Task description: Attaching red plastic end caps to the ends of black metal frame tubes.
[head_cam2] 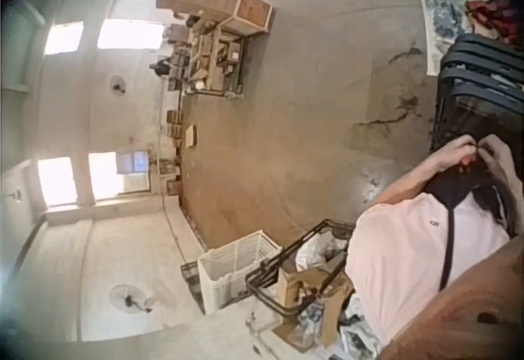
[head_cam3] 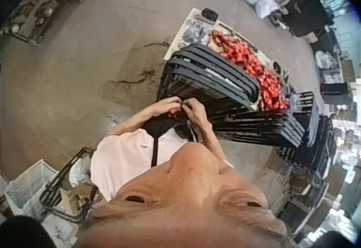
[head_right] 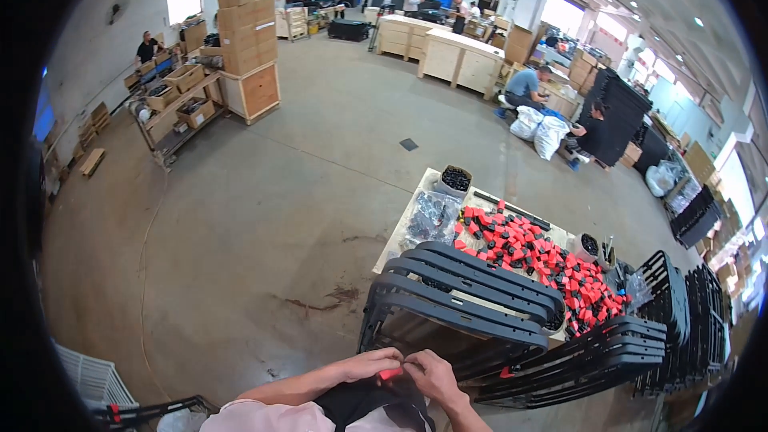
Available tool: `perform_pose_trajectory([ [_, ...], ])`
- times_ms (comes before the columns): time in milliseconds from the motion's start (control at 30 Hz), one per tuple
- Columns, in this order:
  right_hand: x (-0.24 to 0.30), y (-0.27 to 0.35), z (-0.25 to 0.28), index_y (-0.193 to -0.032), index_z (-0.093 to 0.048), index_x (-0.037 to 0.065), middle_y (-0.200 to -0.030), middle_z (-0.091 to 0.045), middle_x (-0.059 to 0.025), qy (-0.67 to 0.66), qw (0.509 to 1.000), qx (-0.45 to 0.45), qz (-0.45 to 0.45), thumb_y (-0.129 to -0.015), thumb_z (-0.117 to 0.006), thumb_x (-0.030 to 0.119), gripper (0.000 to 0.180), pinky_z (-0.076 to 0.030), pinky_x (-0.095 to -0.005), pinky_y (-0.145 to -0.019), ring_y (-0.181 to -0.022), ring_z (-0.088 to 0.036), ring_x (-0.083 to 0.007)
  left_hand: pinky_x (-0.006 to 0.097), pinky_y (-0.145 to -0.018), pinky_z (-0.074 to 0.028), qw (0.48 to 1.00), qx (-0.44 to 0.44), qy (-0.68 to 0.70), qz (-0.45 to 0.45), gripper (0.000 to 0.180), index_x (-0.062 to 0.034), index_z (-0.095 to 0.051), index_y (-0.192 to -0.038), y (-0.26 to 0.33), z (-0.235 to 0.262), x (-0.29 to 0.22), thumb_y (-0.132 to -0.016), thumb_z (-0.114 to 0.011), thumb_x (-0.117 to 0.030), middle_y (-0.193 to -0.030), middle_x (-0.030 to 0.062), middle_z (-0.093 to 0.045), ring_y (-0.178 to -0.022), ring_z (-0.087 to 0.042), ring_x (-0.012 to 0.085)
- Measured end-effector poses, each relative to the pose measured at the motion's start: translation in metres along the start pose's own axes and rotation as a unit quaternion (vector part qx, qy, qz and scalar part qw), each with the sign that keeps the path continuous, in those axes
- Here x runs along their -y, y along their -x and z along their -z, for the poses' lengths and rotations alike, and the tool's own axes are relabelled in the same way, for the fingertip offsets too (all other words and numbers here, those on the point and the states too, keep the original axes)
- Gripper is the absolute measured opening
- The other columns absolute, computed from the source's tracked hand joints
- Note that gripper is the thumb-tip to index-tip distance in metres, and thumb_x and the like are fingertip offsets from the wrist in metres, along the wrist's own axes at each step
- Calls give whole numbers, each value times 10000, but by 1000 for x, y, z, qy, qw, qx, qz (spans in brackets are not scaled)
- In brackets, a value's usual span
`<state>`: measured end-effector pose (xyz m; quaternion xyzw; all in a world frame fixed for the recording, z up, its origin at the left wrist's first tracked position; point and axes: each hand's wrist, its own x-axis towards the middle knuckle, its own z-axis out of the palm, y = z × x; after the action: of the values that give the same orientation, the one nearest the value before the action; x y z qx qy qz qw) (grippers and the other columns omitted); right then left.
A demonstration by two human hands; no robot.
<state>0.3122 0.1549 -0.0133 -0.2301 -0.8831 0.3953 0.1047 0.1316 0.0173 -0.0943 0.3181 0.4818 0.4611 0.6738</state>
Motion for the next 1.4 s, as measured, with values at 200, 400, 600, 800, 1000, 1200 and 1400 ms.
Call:
perform_pose_trajectory([
  [200, 29, 5, -52, -1077, -783, 38, -1043, -751, -152, 17, 998, -36, -44, -950, -764, 149, 169, -611, -399, -837, -942, -752, -336, 280, -697, -551, 998, 38, -4, 47, 351, -113, -573, -1348, 30, 29, 9, -1160, -508, -402, -1066, 17, -670, -884, -697, 122],
  [400, 7, 21, -88, -1441, -589, -32, -1261, -743, -184, -148, 945, -113, -268, -893, -871, 330, 715, -593, -370, -975, -1107, -746, -259, 307, -795, -558, 999, -24, 44, 0, 333, -83, -565, -1350, 21, 30, 27, -1168, -504, -356, -1104, 46, -669, -917, -667, 125],
  [600, 14, 10, -115, -1352, -675, -17, -1126, -792, -204, -144, 925, -26, -350, -921, -792, 372, 591, -585, -399, -941, -1064, -773, -277, 292, -1018, -439, 999, -13, 34, -31, 308, -55, -549, -1332, 21, 30, 26, -1181, -457, -308, -1175, 19, -558, -1125, -502, 112],
  [800, 9, -2, -141, -1277, -703, 0, -1079, -796, -208, -135, 945, -109, -276, -914, -717, 287, 463, -593, -400, -875, -971, -780, -299, 318, -979, -513, 988, -31, 147, -30, 279, -62, -524, -1339, 43, 37, 37, -1188, -461, -287, -1229, 32, -580, -1142, -584, 128],
  [1000, -14, -26, -156, -1241, -622, 44, -1025, -737, -101, -372, 849, -123, -355, -965, -650, 180, 309, -555, -324, -606, -770, -696, -183, 355, -791, -581, 974, -223, -13, -28, 255, -38, -600, -1222, 50, 90, 38, -1145, -515, -266, -1032, 86, -714, -923, -713, 176],
  [1200, -13, -61, -183, -1221, -577, 39, -910, -670, -71, -347, 865, -25, -361, -932, -731, 117, 337, -518, -312, -590, -735, -664, -156, 361, -730, -564, 946, -294, -125, -51, 222, -24, -623, -1143, 25, 128, 33, -1116, -563, -236, -846, 79, -704, -756, -691, 173],
  [1400, -8, -81, -195, -1263, -565, 32, -965, -682, -83, -314, 880, -61, -350, -972, -732, 151, 356, -546, -315, -619, -798, -706, -160, 401, -736, -565, 946, -259, -185, -64, 208, -19, -621, -1152, 15, 137, 35, -1097, -603, -219, -840, 119, -708, -776, -713, 232],
])
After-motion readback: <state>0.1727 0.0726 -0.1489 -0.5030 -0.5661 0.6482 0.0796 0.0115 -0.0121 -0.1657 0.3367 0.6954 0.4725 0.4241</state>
